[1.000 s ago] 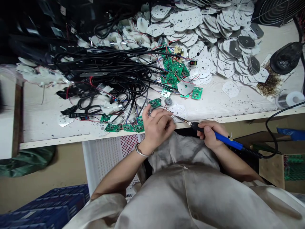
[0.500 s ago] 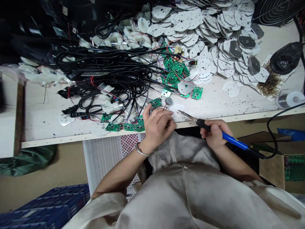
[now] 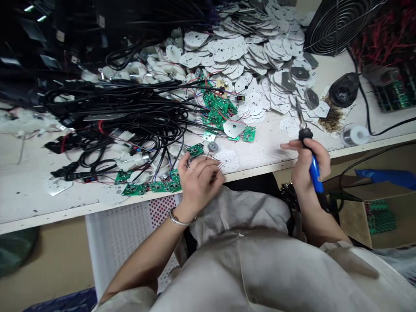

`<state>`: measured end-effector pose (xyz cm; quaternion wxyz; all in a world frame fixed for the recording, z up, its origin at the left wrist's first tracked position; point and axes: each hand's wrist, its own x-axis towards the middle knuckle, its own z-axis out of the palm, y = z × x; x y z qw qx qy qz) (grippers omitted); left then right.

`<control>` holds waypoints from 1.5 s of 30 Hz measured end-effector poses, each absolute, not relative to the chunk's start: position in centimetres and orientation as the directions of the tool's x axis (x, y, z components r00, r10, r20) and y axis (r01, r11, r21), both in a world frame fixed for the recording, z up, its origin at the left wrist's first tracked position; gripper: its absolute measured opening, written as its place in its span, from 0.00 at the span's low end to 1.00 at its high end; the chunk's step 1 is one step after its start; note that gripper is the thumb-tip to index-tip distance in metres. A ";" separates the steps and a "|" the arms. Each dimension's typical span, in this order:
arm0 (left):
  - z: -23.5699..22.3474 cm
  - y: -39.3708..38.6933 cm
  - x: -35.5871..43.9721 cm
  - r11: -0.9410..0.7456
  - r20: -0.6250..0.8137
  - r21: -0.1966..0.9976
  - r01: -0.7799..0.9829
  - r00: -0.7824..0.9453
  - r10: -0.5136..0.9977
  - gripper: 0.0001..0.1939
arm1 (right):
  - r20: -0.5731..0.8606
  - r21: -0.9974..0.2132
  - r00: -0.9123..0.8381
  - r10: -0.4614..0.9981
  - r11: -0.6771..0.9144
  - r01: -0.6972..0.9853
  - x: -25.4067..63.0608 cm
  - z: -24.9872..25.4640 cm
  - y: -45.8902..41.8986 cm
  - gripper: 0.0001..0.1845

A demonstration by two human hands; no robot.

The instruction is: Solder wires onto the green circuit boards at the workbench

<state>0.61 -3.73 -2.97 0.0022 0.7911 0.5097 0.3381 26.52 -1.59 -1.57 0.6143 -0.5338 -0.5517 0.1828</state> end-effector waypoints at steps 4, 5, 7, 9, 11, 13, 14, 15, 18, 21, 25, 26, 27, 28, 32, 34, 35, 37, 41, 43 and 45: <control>-3.0 -3.6 0.6 -0.477 0.522 0.360 0.802 0.251 0.815 0.08 | 0.550 -0.747 0.185 0.815 0.380 0.546 29.1 -1.2 2.2 0.13; -3.0 -3.6 0.6 -0.480 0.524 0.360 0.800 0.252 0.813 0.09 | 0.551 -0.712 0.164 0.818 0.359 0.604 29.7 -1.2 2.7 0.13; -3.0 -3.5 0.7 -0.489 0.533 0.354 0.797 0.258 0.806 0.09 | 0.546 -0.607 0.122 0.829 0.292 0.739 30.8 -1.4 3.2 0.12; -2.9 -3.5 0.8 -0.486 0.534 0.353 0.799 0.255 0.806 0.08 | 0.511 -0.493 0.068 0.857 0.227 0.840 31.6 -1.8 3.0 0.14; -2.9 -3.6 0.8 -0.475 0.522 0.359 0.803 0.249 0.816 0.07 | 0.447 -0.427 0.013 0.894 0.201 0.881 32.1 -2.3 2.6 0.19; -2.8 -3.7 0.8 -0.468 0.507 0.352 0.811 0.255 0.823 0.06 | 0.398 -0.420 -0.012 0.917 0.194 0.886 32.3 -2.7 2.3 0.23; -2.7 -3.8 0.8 -0.468 0.501 0.342 0.815 0.263 0.825 0.05 | 0.384 -0.428 -0.013 0.923 0.190 0.883 32.2 -2.8 2.2 0.24; -2.6 -4.0 0.7 -0.469 0.497 0.329 0.819 0.272 0.824 0.05 | 0.375 -0.437 -0.007 0.927 0.183 0.881 32.2 -2.9 2.2 0.24; -2.4 -4.4 0.5 -0.467 0.494 0.302 0.831 0.282 0.822 0.06 | 0.364 -0.426 -0.003 0.931 0.169 0.889 31.9 -2.8 2.5 0.23; -1.7 -4.4 0.2 -0.453 0.503 0.297 0.841 0.265 0.822 0.07 | 0.374 -0.392 -0.018 0.927 0.175 0.903 31.9 -2.8 2.7 0.23; -0.4 -2.5 0.1 -0.427 0.552 0.266 0.864 0.227 0.802 0.05 | 0.468 -0.424 -0.012 0.884 0.237 0.874 32.0 -2.9 2.5 0.22; -0.1 -1.8 0.1 -0.415 0.553 0.261 0.872 0.217 0.804 0.03 | 0.495 -0.453 -0.006 0.869 0.264 0.852 31.8 -2.8 2.2 0.22; 0.2 -1.1 0.2 -0.399 0.542 0.259 0.880 0.210 0.814 0.03 | 0.522 -0.484 0.003 0.853 0.293 0.824 31.5 -2.7 1.8 0.22; 0.3 -0.4 0.3 -0.382 0.513 0.255 0.888 0.211 0.832 0.05 | 0.546 -0.513 0.013 0.838 0.322 0.796 31.1 -2.6 1.3 0.22; 0.0 1.0 0.6 -0.340 0.350 0.191 0.921 0.260 0.900 0.10 | 0.584 -0.530 -0.002 0.812 0.383 0.756 27.2 -1.9 -1.3 0.20; -0.2 1.1 0.8 -0.306 0.347 0.161 0.938 0.237 0.907 0.09 | 0.590 -0.500 -0.055 0.806 0.418 0.759 24.6 -1.9 -2.4 0.19; -0.3 1.1 0.9 -0.286 0.363 0.154 0.946 0.215 0.907 0.08 | 0.605 -0.478 -0.077 0.793 0.439 0.761 23.4 -2.1 -2.8 0.18; -0.4 1.1 1.2 -0.254 0.392 0.157 0.954 0.176 0.903 0.05 | 0.584 -0.454 -0.121 0.803 0.446 0.771 21.3 -2.6 -3.3 0.16; -0.7 1.8 1.9 -0.247 0.384 0.183 0.951 0.162 0.909 0.07 | 0.527 -0.442 -0.154 0.836 0.424 0.791 19.4 -3.7 -3.5 0.15; -1.1 2.3 2.1 -0.246 0.385 0.203 0.948 0.154 0.910 0.06 | 0.537 -0.418 -0.185 0.823 0.450 0.789 19.3 -4.0 -3.5 0.16; -1.4 2.8 2.1 -0.238 0.393 0.217 0.947 0.139 0.909 0.06 | 0.566 -0.403 -0.212 0.796 0.492 0.772 19.5 -4.1 -3.5 0.17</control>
